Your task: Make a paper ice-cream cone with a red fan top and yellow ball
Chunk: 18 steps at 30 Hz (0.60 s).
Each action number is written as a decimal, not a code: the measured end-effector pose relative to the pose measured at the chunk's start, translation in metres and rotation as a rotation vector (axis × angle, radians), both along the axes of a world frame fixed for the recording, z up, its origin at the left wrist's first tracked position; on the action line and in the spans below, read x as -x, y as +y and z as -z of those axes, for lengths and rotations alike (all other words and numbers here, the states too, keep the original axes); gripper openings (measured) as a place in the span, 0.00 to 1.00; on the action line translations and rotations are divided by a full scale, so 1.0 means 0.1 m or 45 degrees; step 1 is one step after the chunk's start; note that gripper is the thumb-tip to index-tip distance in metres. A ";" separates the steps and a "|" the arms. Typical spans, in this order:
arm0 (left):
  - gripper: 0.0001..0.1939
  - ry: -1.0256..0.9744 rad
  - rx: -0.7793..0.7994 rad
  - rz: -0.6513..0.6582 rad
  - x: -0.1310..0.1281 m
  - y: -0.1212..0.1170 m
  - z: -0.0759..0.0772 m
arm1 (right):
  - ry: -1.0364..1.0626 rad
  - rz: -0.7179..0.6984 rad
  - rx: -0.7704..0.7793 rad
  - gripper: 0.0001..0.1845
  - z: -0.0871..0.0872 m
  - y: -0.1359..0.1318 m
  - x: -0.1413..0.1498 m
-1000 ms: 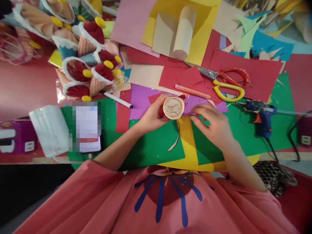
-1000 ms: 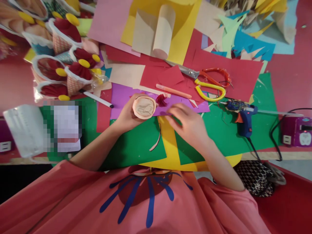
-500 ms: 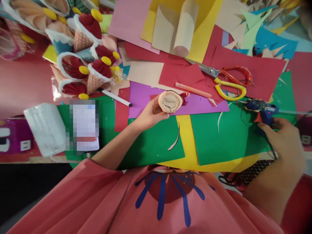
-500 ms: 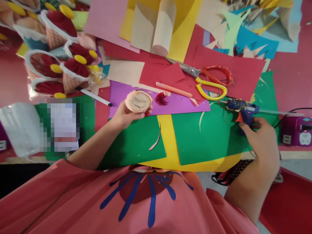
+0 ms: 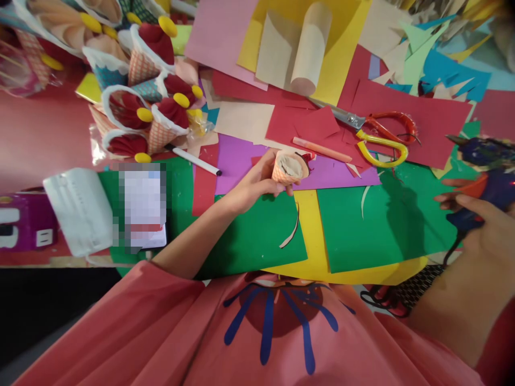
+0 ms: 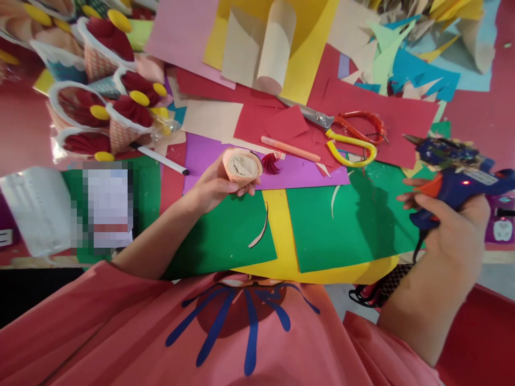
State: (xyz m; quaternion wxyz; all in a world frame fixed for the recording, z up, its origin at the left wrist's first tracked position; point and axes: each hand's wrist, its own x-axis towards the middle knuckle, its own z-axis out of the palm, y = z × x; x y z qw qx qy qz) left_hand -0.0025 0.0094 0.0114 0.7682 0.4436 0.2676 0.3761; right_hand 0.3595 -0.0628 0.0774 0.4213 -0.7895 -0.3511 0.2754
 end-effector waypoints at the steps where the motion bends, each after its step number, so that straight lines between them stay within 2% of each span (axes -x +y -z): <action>1: 0.20 0.020 0.014 -0.002 0.00 0.00 -0.01 | 0.049 -0.007 -0.015 0.07 -0.02 0.03 0.08; 2: 0.21 0.036 0.025 -0.008 0.00 0.01 -0.02 | 0.156 -0.040 -0.025 0.08 -0.02 0.07 0.16; 6: 0.22 0.100 0.041 -0.052 0.02 0.02 -0.04 | 0.527 -0.416 -0.030 0.06 0.02 0.27 0.55; 9: 0.22 0.155 0.012 -0.061 0.03 0.02 -0.05 | 0.653 -0.616 0.011 0.05 0.04 0.43 0.86; 14: 0.21 0.225 -0.031 -0.125 0.02 0.02 -0.03 | 0.817 -0.772 -0.050 0.07 0.09 0.62 1.15; 18: 0.22 0.303 -0.009 -0.138 0.02 0.02 -0.05 | 0.608 -0.741 -0.034 0.13 0.25 0.62 1.18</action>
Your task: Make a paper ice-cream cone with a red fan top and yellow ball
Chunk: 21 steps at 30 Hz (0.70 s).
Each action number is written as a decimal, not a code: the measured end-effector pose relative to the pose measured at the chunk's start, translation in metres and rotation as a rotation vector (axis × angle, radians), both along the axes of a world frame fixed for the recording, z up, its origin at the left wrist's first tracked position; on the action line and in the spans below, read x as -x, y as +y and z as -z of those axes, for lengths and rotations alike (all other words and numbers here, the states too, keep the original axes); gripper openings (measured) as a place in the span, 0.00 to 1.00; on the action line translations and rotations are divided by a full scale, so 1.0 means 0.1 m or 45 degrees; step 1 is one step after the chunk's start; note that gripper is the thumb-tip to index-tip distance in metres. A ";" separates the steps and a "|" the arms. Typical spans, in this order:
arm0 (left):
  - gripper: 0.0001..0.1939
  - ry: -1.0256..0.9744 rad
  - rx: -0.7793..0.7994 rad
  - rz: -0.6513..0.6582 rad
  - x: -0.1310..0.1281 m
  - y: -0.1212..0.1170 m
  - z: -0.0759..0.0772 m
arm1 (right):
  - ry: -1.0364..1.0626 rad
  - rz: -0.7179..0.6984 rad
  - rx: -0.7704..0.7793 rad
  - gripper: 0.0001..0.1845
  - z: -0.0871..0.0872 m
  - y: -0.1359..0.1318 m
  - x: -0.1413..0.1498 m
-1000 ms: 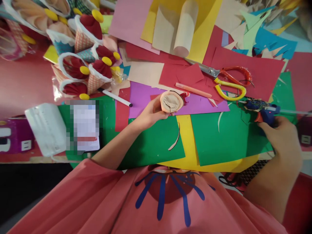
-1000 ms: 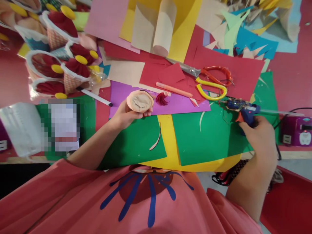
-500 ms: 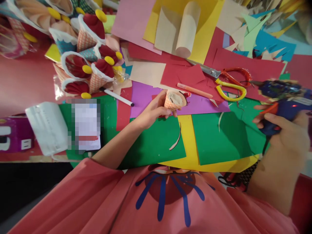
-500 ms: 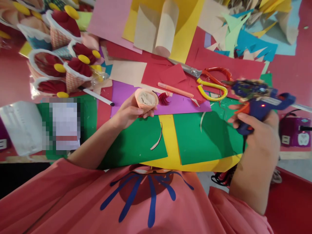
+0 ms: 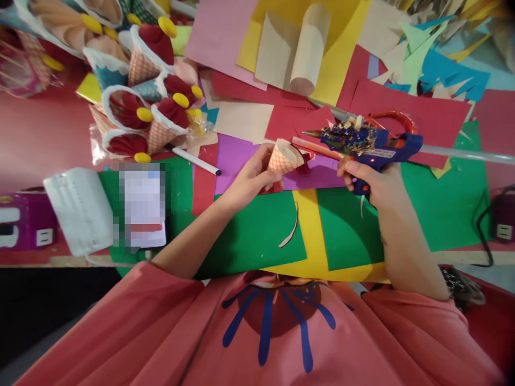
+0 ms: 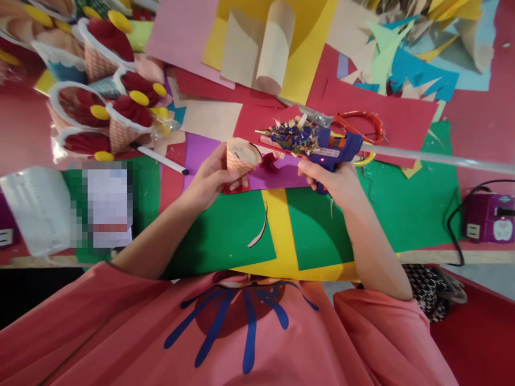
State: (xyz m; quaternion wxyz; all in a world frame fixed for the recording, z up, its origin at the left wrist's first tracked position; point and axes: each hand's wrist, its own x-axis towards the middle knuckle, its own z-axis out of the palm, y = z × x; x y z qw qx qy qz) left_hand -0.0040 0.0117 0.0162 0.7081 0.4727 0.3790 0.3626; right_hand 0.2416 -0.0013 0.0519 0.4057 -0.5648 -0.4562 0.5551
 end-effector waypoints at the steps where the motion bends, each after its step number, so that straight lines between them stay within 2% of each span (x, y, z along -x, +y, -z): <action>1: 0.22 0.008 -0.002 -0.004 0.00 0.00 -0.01 | -0.066 0.018 -0.009 0.14 0.05 -0.02 -0.01; 4: 0.22 0.037 -0.040 -0.018 -0.01 -0.01 -0.04 | -0.227 -0.005 -0.015 0.18 0.16 -0.07 -0.02; 7: 0.23 0.077 -0.095 -0.015 -0.01 -0.02 -0.05 | -0.358 -0.039 -0.008 0.20 0.21 -0.09 -0.02; 13: 0.23 0.069 -0.120 -0.025 -0.02 -0.04 -0.03 | -0.417 -0.038 -0.018 0.17 0.17 -0.08 0.02; 21: 0.21 0.051 -0.122 -0.011 -0.04 -0.05 -0.09 | -0.423 -0.072 -0.071 0.16 0.14 -0.10 0.04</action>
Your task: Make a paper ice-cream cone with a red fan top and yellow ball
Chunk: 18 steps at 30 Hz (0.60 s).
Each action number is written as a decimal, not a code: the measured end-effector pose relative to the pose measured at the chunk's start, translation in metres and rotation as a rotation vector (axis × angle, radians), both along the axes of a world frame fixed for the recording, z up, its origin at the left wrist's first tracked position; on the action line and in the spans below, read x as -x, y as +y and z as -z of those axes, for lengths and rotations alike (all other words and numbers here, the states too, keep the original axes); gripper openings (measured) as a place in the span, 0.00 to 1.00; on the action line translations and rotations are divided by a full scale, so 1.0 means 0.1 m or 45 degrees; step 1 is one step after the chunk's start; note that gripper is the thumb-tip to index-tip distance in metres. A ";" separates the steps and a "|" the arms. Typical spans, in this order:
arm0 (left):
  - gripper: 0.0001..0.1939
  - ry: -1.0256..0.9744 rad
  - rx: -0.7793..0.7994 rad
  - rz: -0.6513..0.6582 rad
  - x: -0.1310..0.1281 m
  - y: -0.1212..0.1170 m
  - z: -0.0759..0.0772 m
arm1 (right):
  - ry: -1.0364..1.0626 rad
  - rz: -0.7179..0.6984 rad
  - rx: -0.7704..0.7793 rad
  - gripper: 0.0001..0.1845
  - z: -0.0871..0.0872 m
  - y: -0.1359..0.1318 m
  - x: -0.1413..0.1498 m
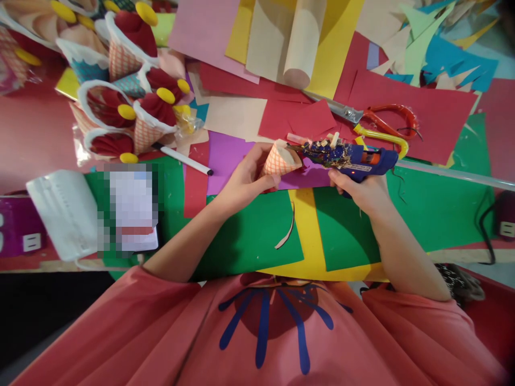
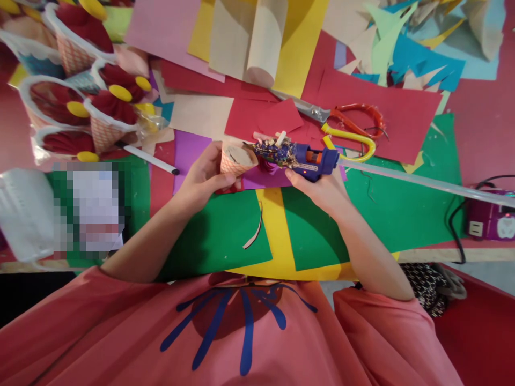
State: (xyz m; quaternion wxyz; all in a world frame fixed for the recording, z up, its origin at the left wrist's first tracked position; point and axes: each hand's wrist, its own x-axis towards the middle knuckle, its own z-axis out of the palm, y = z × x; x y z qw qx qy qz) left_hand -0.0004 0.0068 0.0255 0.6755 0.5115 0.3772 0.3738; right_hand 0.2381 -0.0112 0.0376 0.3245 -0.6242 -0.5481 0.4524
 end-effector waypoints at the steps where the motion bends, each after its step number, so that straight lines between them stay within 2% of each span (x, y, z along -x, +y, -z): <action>1: 0.21 0.011 0.003 0.001 0.00 0.00 0.00 | 0.001 0.002 -0.004 0.16 0.00 0.00 0.00; 6: 0.20 0.022 0.029 -0.006 0.01 0.00 -0.01 | 0.019 -0.014 -0.001 0.15 -0.03 0.01 0.01; 13: 0.23 -0.001 0.074 -0.043 0.02 0.00 0.02 | 0.053 -0.012 -0.009 0.21 -0.02 0.01 0.02; 18: 0.23 -0.003 0.072 -0.004 0.03 0.01 0.02 | 0.042 -0.001 -0.012 0.23 -0.01 0.01 0.01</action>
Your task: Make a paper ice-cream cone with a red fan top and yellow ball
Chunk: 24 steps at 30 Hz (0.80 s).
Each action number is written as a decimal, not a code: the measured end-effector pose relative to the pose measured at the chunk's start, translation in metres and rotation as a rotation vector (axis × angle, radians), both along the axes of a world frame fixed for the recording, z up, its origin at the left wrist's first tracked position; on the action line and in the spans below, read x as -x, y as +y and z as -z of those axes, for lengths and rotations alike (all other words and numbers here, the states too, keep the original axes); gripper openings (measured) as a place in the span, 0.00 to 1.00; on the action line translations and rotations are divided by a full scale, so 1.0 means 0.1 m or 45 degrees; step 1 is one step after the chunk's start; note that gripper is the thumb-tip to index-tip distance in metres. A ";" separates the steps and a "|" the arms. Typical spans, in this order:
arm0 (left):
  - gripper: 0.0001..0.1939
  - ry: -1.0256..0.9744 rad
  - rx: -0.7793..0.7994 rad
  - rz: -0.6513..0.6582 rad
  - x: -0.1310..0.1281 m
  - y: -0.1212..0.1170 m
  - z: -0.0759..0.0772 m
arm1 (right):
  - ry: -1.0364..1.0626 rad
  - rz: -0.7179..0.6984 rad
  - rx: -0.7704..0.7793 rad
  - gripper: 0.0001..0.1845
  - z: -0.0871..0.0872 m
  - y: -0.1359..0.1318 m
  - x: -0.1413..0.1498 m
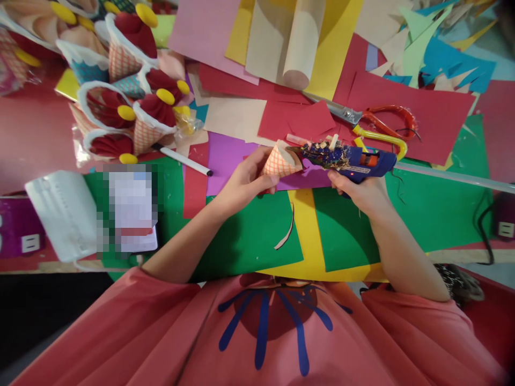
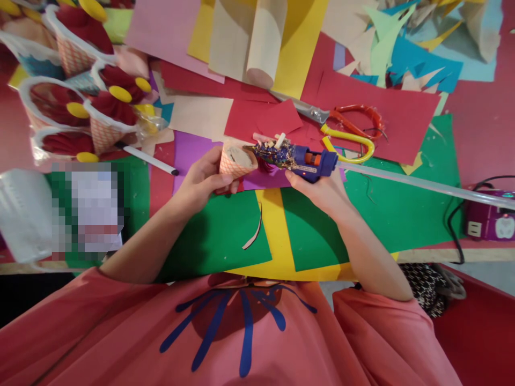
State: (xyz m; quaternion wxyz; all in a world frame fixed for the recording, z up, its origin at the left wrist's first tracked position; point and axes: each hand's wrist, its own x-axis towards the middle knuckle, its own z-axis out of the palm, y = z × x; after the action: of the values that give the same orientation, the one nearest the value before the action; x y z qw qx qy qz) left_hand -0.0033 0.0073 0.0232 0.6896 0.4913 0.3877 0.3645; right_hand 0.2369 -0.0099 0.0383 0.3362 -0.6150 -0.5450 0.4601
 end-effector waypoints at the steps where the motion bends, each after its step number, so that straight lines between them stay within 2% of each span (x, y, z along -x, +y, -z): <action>1: 0.23 0.002 0.001 0.007 0.00 0.00 0.00 | -0.007 0.004 0.000 0.23 0.00 0.00 0.00; 13: 0.26 0.105 0.091 0.062 0.02 0.02 0.01 | 0.000 -0.003 0.013 0.15 0.00 0.00 0.01; 20: 0.21 0.127 0.039 0.080 0.02 0.01 -0.02 | 0.022 0.014 0.032 0.17 0.01 -0.01 0.02; 24: 0.20 0.036 0.043 0.026 0.01 0.01 0.03 | 0.047 -0.009 0.044 0.15 0.03 -0.01 0.02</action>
State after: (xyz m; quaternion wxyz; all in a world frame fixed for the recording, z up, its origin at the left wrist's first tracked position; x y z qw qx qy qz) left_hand -0.0039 0.0078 0.0205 0.6960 0.4886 0.3984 0.3437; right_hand 0.2352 -0.0111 0.0357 0.3340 -0.6102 -0.5328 0.4820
